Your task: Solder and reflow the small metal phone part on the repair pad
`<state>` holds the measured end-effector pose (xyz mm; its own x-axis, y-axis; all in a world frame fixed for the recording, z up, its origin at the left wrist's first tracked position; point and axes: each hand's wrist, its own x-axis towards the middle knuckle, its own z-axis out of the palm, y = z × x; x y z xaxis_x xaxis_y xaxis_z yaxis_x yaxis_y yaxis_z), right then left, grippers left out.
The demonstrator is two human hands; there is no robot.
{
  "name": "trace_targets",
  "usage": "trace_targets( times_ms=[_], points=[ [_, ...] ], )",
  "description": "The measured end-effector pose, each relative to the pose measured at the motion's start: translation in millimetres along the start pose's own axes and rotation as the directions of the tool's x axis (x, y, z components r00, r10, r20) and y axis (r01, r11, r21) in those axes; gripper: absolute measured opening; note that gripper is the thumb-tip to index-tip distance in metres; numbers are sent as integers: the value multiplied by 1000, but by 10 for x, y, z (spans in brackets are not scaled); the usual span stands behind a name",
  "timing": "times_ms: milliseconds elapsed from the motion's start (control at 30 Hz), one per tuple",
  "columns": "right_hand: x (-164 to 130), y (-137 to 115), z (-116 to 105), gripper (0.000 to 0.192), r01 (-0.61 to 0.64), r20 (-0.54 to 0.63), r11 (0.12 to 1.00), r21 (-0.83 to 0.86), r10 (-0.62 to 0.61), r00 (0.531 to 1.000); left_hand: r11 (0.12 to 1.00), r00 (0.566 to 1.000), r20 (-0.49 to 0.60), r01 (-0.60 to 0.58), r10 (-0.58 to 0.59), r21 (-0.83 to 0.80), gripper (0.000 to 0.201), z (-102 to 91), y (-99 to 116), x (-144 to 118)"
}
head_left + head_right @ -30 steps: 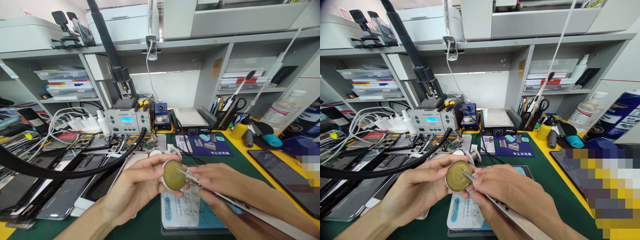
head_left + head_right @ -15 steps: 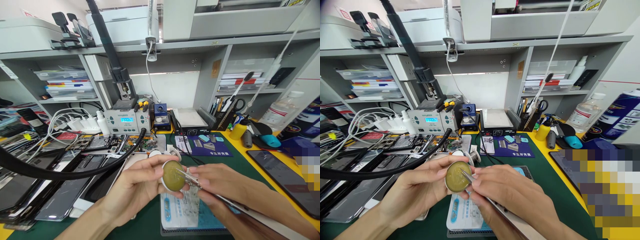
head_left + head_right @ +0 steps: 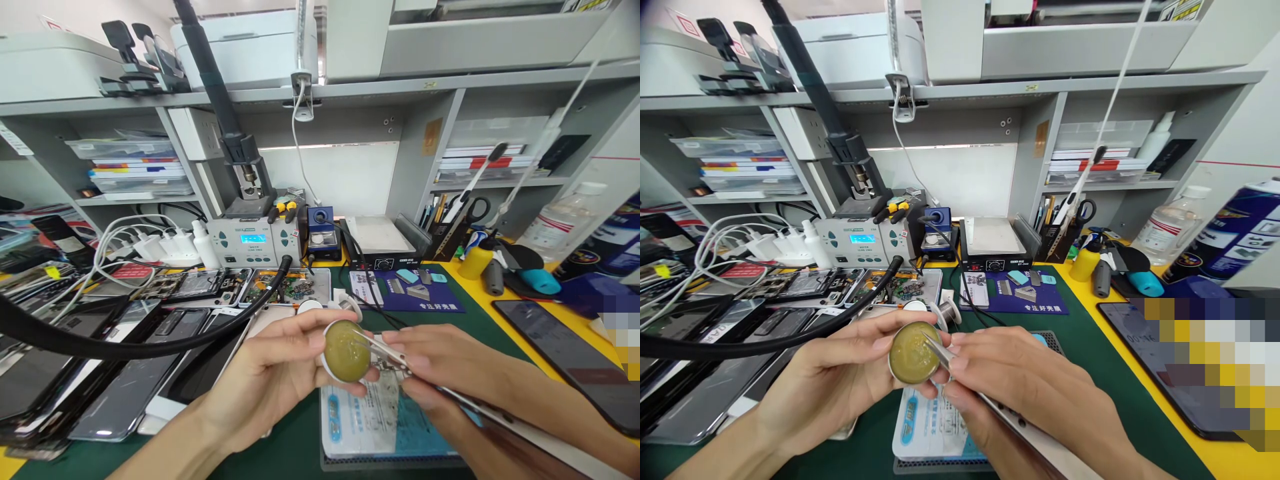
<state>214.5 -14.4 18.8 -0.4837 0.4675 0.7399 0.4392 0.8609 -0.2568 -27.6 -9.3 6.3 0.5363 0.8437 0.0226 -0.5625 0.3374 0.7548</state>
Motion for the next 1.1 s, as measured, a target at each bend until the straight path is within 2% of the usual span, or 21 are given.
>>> trace_targets(
  times_ms=[200, 500, 667, 867, 1100],
  points=[
    [-30, -37, 26, 33, -13, -28, 999, 47, 14, 999, 1000, 1000, -21, 8, -8, 6, 35, 0, 10, -2],
    [19, -25, 16, 28, -18, 65, 1000, -1, 18, 998, 1000, 1000, -19, 11, -11, 9, 35, -11, 3, 6],
    [1, -54, 25, 27, -19, 15, 1000, 15, 19, 1000, 1000, 1000, -8, 8, -8, 9, 35, -12, 1, -2],
    [9, -79, 35, 21, -43, 19, 997, 61, 42, 999, 1000, 1000, 25, -7, 7, 10, 34, -13, -13, -4],
    [16, -60, 68, 26, -22, 11, 997, 75, 21, 1000, 1000, 1000, 0, 1, -1, 13, 35, -7, 3, -4]
  ],
)
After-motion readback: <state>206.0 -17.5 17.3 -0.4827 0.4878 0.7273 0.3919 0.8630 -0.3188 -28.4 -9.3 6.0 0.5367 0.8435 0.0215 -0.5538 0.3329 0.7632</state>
